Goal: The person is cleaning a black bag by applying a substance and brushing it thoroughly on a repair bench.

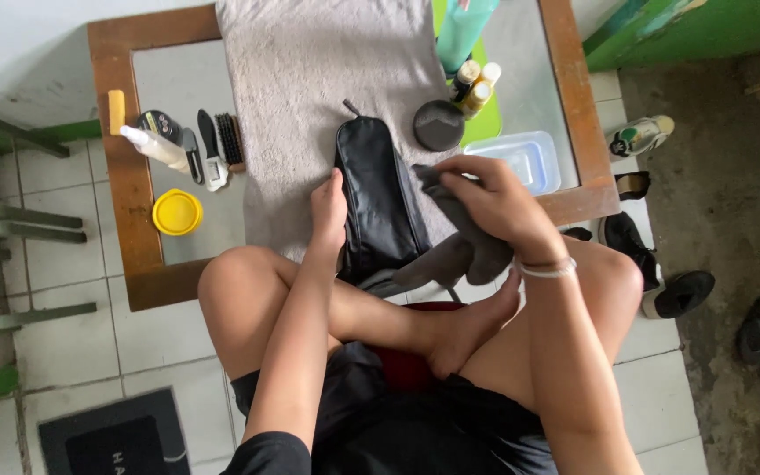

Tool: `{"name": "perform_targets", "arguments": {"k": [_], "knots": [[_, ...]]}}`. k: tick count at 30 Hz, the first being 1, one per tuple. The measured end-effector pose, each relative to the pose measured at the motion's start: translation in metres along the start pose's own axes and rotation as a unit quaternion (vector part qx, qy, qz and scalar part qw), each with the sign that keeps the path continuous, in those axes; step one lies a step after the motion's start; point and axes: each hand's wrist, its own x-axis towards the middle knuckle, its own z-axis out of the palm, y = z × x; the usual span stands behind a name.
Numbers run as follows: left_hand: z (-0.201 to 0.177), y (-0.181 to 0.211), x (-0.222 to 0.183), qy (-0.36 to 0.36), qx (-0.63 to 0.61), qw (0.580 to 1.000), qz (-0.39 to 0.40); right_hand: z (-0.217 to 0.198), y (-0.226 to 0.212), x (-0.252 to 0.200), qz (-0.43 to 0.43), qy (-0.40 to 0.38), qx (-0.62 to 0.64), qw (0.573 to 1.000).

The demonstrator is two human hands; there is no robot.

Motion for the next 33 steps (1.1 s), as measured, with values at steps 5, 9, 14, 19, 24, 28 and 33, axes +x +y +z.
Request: {"name": "perform_targets", "arguments": {"k": [5,9,14,19,24,28,33], "knots": [[0.003,0.014,-0.020,0.054,0.050,0.991,0.108,-0.005,0.015,-0.026,0.062,0.170,0.252,0.951],[-0.023,-0.048,0.042,0.064,0.060,0.989,0.117,0.009,0.025,-0.022,0.051,0.213,0.424,0.879],[-0.011,0.009,-0.020,0.110,0.130,0.963,0.207,0.032,0.044,-0.002,0.028,0.201,0.580,0.789],[0.013,0.078,-0.117,0.060,0.164,0.921,0.347,0.065,0.039,0.018,0.012,0.209,0.599,0.773],[0.034,0.066,-0.157,-0.180,0.194,0.856,0.443,0.096,0.057,0.052,0.035,0.191,0.632,0.750],[0.023,0.019,-0.105,-0.047,0.301,0.912,0.275,0.118,0.135,0.069,-0.042,0.225,0.292,0.929],[0.006,-0.023,-0.056,0.006,0.327,0.915,0.235,0.168,0.239,0.081,0.032,0.060,-0.107,0.992]]}}
